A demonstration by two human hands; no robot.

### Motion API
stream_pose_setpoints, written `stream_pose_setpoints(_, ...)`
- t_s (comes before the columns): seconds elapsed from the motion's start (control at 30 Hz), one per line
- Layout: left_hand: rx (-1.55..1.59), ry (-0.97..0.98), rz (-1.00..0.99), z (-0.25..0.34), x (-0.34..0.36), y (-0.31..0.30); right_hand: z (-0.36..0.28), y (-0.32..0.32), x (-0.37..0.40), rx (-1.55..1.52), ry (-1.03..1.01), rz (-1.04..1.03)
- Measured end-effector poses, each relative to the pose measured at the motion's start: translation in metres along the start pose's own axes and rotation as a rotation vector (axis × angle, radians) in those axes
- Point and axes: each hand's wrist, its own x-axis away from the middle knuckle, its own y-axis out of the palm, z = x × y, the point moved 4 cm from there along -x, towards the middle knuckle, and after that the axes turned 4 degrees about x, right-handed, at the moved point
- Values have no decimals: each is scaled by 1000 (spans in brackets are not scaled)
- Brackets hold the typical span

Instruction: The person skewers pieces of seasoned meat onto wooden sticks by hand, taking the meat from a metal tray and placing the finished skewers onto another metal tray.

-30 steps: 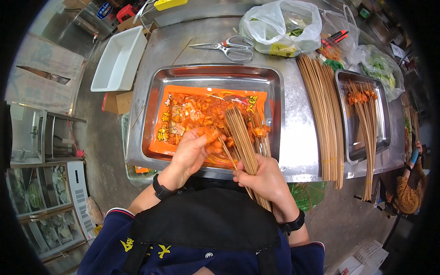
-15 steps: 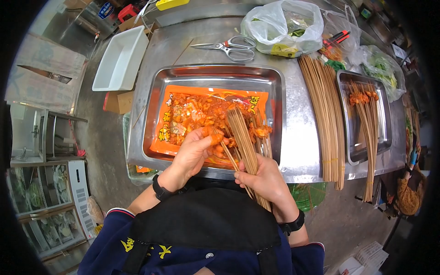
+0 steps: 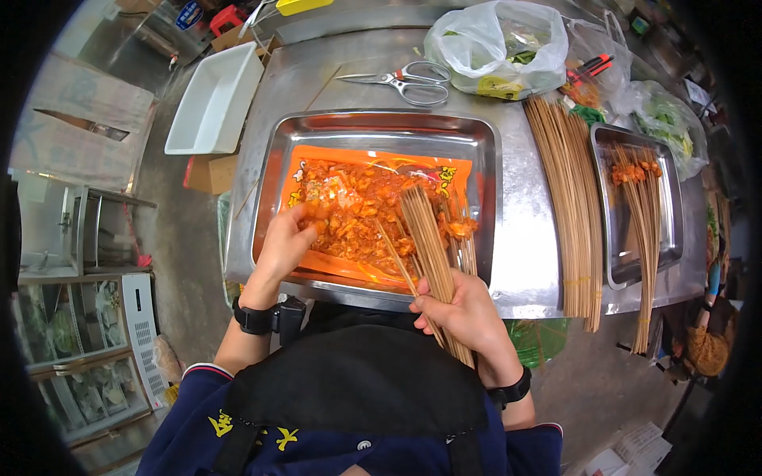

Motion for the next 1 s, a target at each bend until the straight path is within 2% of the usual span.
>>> stream_pose_setpoints(0.07, -560, -40, -152, -2, 7, -2, 0, 3, -3, 12, -6, -14)
stream_pose_setpoints(0.17, -699, 64, -229, 8, 17, 9, -2, 3, -2, 12, -4, -5)
stream_pose_setpoints(0.23, -657, 60, -254, 12, 19, 12, -4, 4, -2, 36, -1, -6)
stream_pose_setpoints(0.3, -755, 8, -320, 12, 20, 16, -5, 5, -3, 38, -3, -8)
stream_pose_setpoints(0.53, -795, 42, -353, 10, 17, 15, -4, 5, -3, 50, -6, -2)
stream_pose_setpoints(0.6, -548, -55, -273, 2, 9, 8, -3, 4, -3, 48, -14, -9)
stream_pose_setpoints(0.63, -550, -53, -275, 2, 8, 10, -2, 4, -4, 44, -22, -16)
stream_pose_setpoints(0.7, 299, -148, -133, 7, 4, 13, -2, 5, -5, 45, -17, -15)
stream_pose_setpoints(0.73, 366, -242, -164, 4, 1, 11, -2, 5, -5, 50, -11, -17)
stream_pose_setpoints(0.77, 366, -240, -165, 4, 1, 14, -2, 5, -5, 51, -12, -16)
stream_pose_setpoints(0.83, 722, -261, -81, 5, -2, 24, -1, 5, -6, 53, -8, -22)
stream_pose_setpoints(1.0, 773, -271, -100, 16, 3, 43, -2, 6, -5, 43, -12, -22)
